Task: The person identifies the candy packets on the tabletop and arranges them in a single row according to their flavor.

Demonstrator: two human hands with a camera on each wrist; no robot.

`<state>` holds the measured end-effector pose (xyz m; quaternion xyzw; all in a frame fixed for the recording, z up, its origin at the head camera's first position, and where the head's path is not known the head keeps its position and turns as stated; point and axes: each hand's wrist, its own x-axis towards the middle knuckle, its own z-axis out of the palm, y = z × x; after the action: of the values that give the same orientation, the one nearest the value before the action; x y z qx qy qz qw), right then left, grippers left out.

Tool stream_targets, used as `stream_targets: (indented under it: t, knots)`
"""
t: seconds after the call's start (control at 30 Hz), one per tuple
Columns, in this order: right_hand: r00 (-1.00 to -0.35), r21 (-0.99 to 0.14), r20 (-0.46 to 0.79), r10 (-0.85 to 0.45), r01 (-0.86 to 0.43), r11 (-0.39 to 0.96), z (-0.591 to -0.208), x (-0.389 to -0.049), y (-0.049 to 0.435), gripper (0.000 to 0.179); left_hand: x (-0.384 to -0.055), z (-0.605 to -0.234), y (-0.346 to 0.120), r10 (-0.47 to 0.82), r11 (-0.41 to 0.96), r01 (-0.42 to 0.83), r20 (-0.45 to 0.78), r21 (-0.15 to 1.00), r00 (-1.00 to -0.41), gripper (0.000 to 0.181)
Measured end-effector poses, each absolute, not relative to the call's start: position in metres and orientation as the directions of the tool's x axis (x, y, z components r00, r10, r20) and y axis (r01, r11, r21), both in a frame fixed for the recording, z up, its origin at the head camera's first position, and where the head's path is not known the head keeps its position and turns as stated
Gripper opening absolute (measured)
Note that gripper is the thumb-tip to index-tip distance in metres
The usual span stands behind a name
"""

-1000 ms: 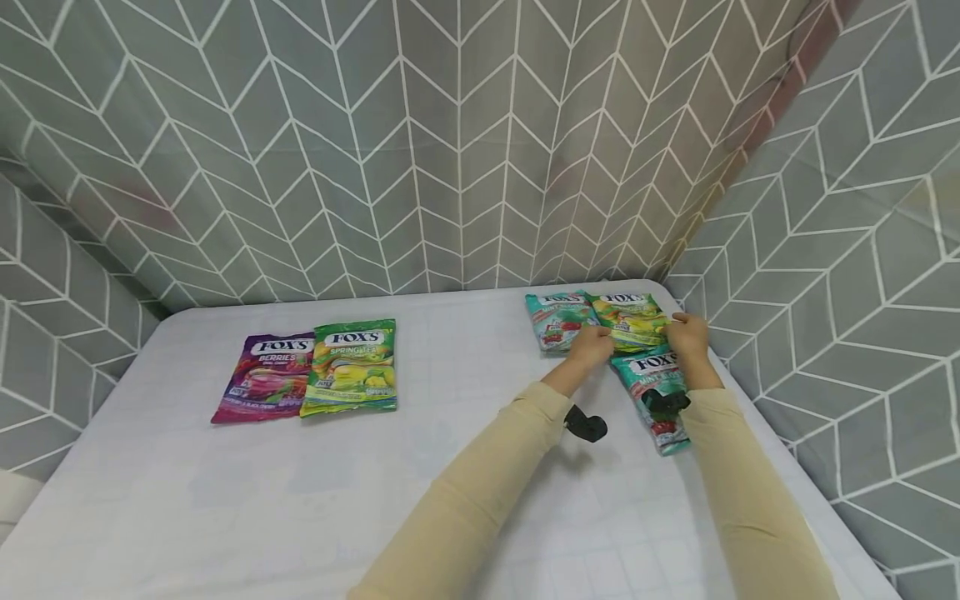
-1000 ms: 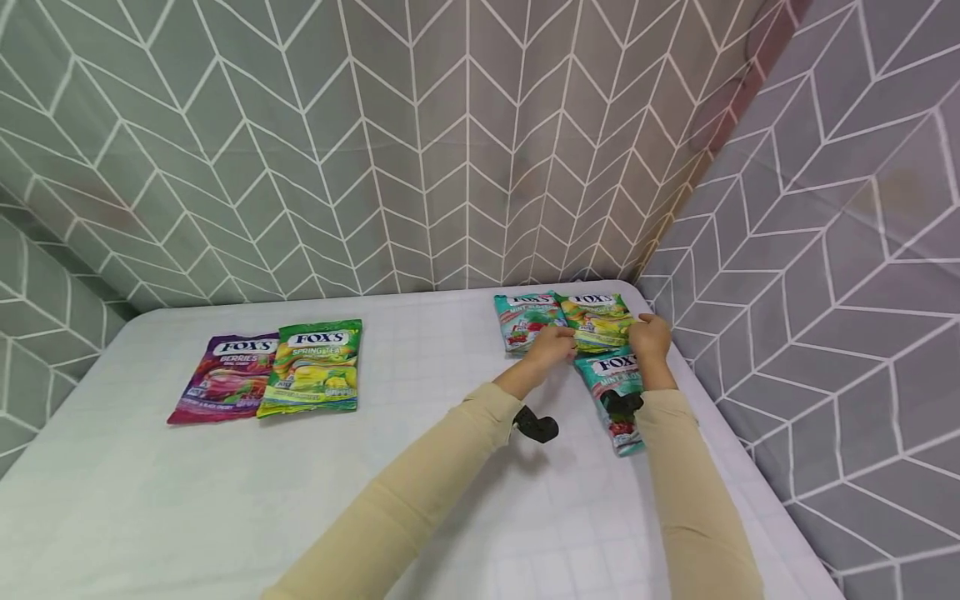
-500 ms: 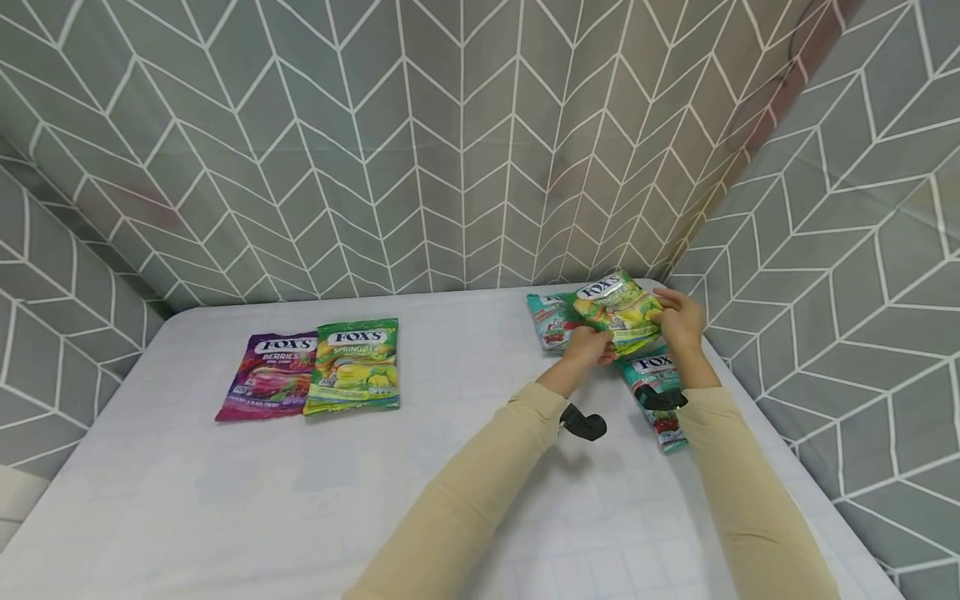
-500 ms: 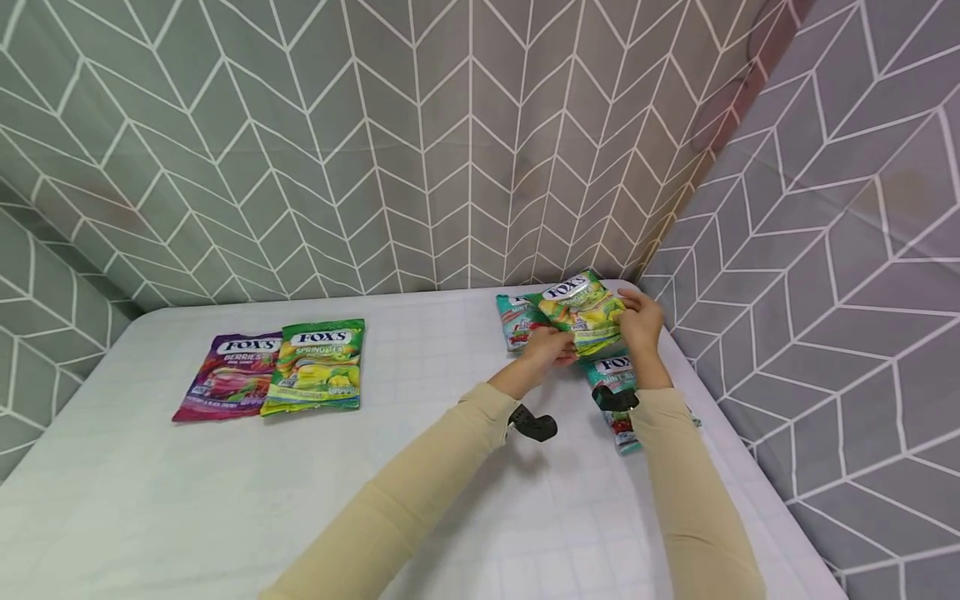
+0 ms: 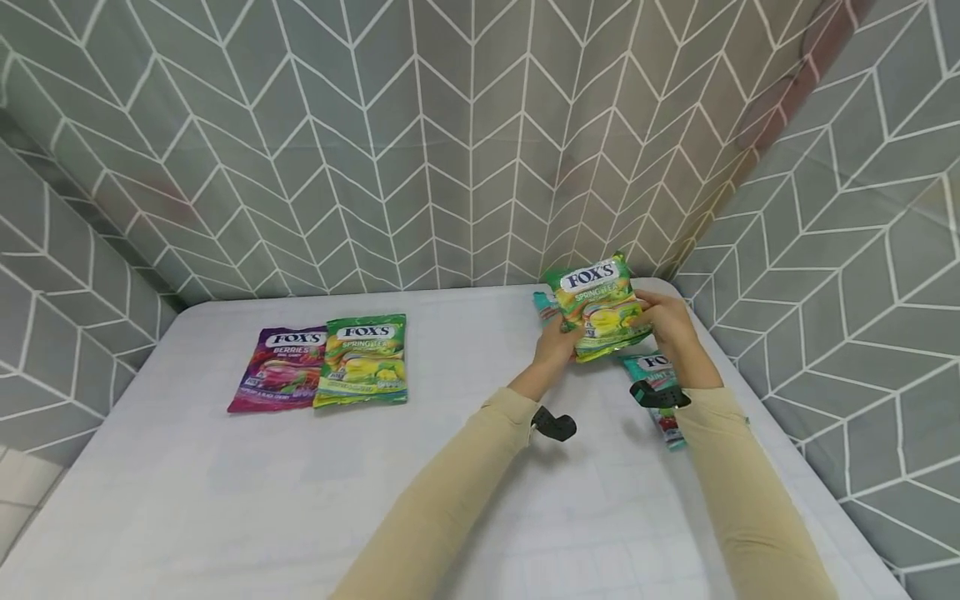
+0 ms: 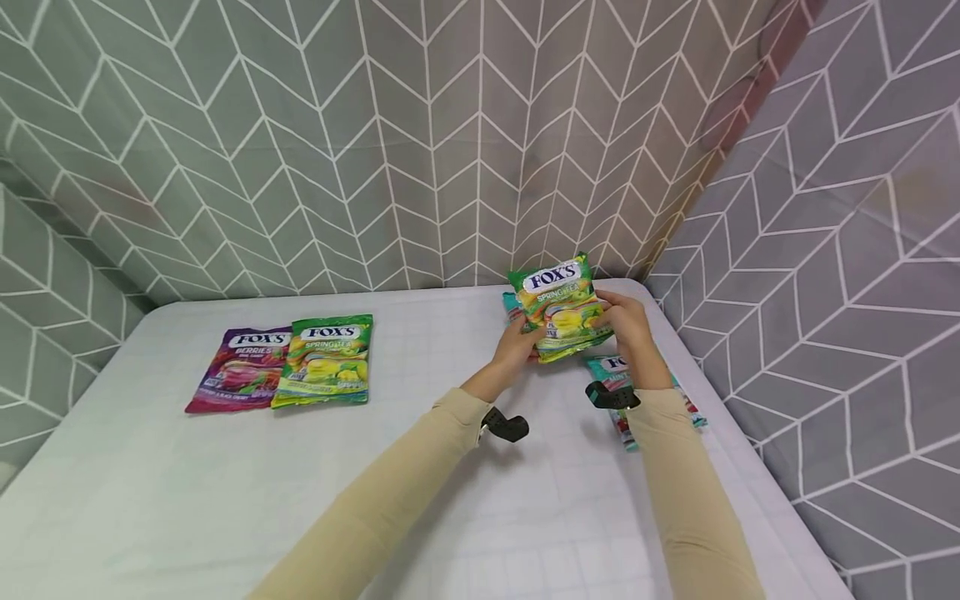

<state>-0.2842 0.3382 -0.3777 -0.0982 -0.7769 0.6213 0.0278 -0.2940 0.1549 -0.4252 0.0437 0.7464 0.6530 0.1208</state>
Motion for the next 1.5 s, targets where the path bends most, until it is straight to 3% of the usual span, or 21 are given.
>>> stream_targets:
  t: [0.3,0.53,0.9,1.07,1.5]
  knots:
    - [-0.983,-0.976,-0.183,0.014,0.183,0.117,-0.379,-0.282,0.313,0.070,-0.293,-0.428,0.111,0.252,0.105,-0.059,-0.084,0.993,-0.964,0.050]
    - [-0.974,-0.978,-0.208,-0.088,0.208,0.009,-0.388,-0.284,0.292,0.072,-0.293,-0.422,0.083,0.235,0.157,-0.007,-0.044,0.988,-0.971,0.042]
    - [-0.969,-0.978,-0.199,-0.144,0.206,-0.036,-0.392,-0.283,0.264,0.086,-0.285,-0.416,0.043,0.238,0.148,-0.009,-0.044,0.989,-0.970,0.041]
    - [-0.972,-0.986,-0.164,-0.169,0.162,0.024,-0.393,-0.284,0.246,0.088,-0.280,-0.416,0.025,0.211,0.156,-0.009,-0.042,0.988,-0.977,0.041]
    - [-0.981,-0.995,-0.094,-0.169,0.100,-0.026,-0.390,-0.286,0.202,0.073,-0.273,-0.409,-0.012,0.122,0.164,-0.008,-0.029,0.986,-0.992,0.038]
